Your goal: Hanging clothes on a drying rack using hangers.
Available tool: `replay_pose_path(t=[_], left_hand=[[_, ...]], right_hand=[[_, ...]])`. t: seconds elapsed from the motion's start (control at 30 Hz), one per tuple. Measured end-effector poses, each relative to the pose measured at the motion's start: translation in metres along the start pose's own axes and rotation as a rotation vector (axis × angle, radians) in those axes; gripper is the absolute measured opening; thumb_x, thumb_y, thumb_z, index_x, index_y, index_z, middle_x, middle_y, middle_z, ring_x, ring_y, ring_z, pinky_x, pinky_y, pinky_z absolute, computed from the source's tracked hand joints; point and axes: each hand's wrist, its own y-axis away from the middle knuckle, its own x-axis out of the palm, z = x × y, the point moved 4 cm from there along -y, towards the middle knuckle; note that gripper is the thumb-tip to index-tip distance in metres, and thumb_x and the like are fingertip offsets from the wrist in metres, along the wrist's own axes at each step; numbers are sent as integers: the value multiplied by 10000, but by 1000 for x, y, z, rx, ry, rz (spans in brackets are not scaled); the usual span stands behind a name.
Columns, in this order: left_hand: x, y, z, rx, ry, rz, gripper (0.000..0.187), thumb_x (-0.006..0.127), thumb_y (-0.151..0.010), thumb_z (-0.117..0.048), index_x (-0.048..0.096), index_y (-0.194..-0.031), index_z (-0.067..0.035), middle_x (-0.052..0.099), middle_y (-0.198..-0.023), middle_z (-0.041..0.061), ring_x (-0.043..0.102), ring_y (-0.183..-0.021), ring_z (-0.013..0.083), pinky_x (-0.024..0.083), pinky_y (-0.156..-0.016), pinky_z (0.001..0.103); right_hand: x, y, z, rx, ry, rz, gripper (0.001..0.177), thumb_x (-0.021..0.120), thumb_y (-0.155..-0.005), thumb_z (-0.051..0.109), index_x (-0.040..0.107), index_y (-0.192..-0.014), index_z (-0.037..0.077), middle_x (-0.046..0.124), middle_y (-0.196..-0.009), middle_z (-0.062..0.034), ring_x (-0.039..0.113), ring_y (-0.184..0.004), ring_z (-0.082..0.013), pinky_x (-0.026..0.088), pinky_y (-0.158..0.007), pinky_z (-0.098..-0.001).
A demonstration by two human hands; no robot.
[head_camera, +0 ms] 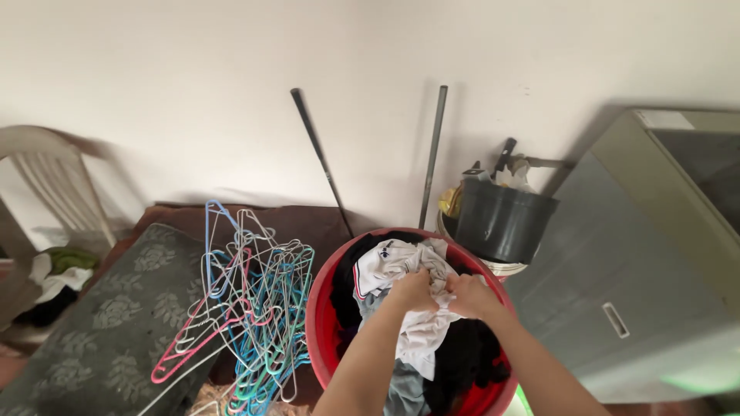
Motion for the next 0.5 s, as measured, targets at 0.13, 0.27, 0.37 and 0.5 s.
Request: replay_pose_path(t=[0.13,0.27,0.37,0.5], left_hand=[[-39,29,-2,-95,172,-153,545,749,-696,-496,682,-1164,-223,651,-1276,104,578,-1284,340,501,-1014,520],[-53,37,9,-225,5,-319,718,662,-827,-207,453,-1513,-240,359,-1577,160,374,-1437,391,436,-1076,539],[-32,26,32,-327,-104,-213,819,708,-851,-412,356,-1565,-219,560,-1418,154,360,-1437,390,198,-1163,665],[-13,-3,58,-362,-203,-364,346,638,-890,-244,693,-1213,-133,707,-1176,112,484,-1305,336,299,-1091,585]], right_hand=[[-34,-12,10,-25,-76,17,431,692,-709,551,767,-1002,243,785,-1067,-40,717,-1111,-276,577,-959,-424],[-17,-56,9,-159,-121,-239,532,718,-800,475,668,-1242,183,707,-1201,-172,672,-1190,-358,541,-1030,-466],[3,-69,23,-371,-226,-303,694,715,-810,318,553,-1441,78,640,-1333,-247,598,-1285,-392,495,-1093,-476],[-16,-33,71,-258,185,1,793,545,-945,409,163,-1637,351,316,-1668,2,272,-1537,-311,411,-1158,-527]])
